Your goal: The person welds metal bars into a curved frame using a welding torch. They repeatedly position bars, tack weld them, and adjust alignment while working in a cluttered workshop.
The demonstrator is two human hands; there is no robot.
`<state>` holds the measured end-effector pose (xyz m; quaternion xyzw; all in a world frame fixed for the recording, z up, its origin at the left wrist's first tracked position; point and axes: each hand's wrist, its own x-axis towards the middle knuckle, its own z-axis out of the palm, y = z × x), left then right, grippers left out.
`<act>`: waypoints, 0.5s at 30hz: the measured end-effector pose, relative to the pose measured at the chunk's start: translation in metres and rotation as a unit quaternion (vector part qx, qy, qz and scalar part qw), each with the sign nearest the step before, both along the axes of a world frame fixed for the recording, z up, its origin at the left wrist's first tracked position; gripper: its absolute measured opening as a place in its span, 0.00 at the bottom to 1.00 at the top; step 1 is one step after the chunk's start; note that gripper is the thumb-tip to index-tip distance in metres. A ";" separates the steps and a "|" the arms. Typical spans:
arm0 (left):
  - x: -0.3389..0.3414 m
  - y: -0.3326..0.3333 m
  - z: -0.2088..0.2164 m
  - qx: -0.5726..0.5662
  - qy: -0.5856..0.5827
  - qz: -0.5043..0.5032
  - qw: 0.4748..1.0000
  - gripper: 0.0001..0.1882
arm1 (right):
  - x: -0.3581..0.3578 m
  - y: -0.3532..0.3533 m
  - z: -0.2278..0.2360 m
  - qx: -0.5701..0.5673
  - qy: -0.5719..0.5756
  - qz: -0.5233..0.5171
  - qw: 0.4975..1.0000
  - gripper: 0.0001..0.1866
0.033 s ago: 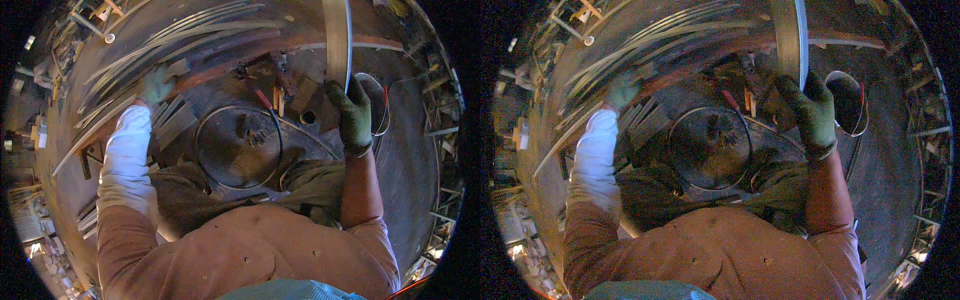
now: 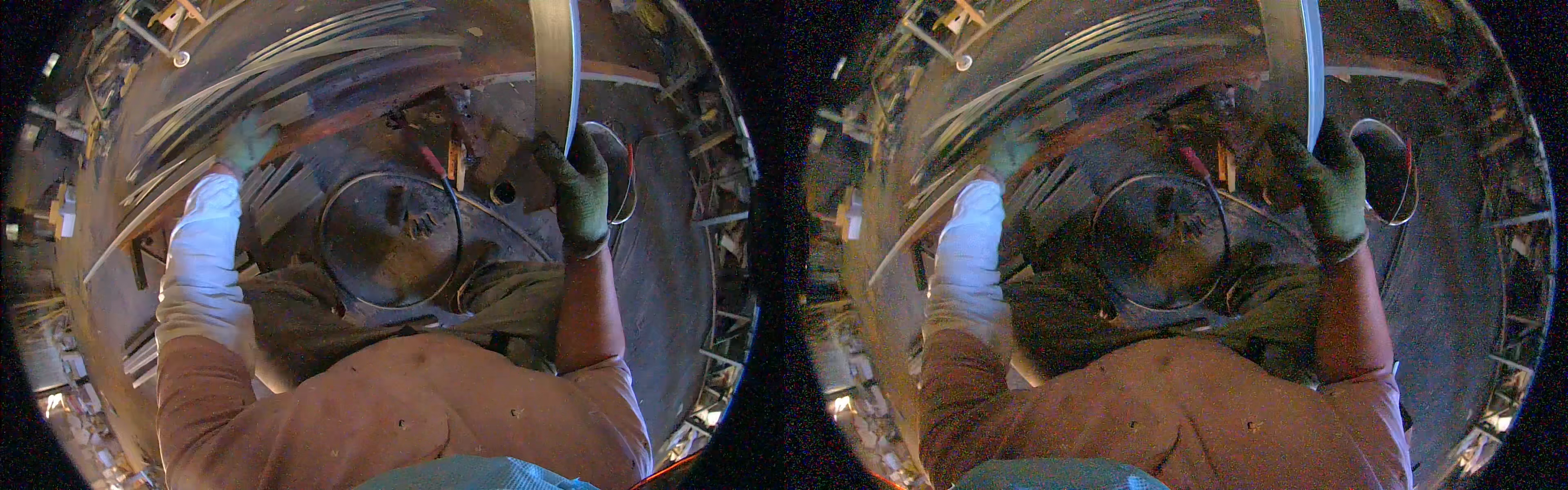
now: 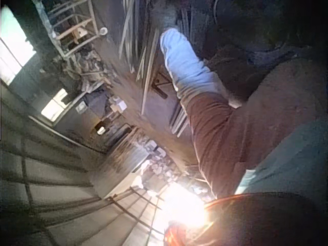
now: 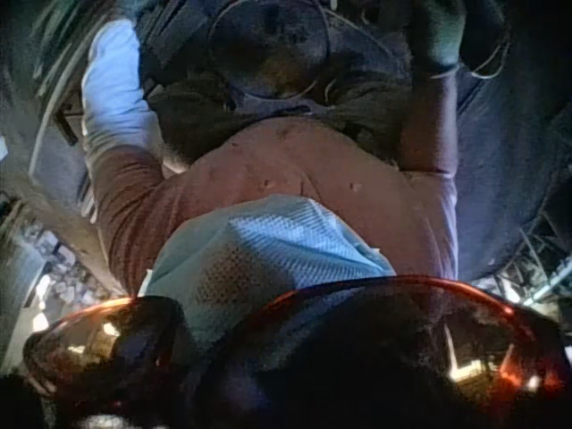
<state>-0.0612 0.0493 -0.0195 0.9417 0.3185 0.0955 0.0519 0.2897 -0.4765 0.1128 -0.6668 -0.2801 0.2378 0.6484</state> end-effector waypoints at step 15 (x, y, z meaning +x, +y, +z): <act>-0.086 0.038 -0.039 0.053 0.043 0.171 0.983 0.54 | 0.041 0.124 -0.064 -0.279 -0.310 0.129 0.900 0.33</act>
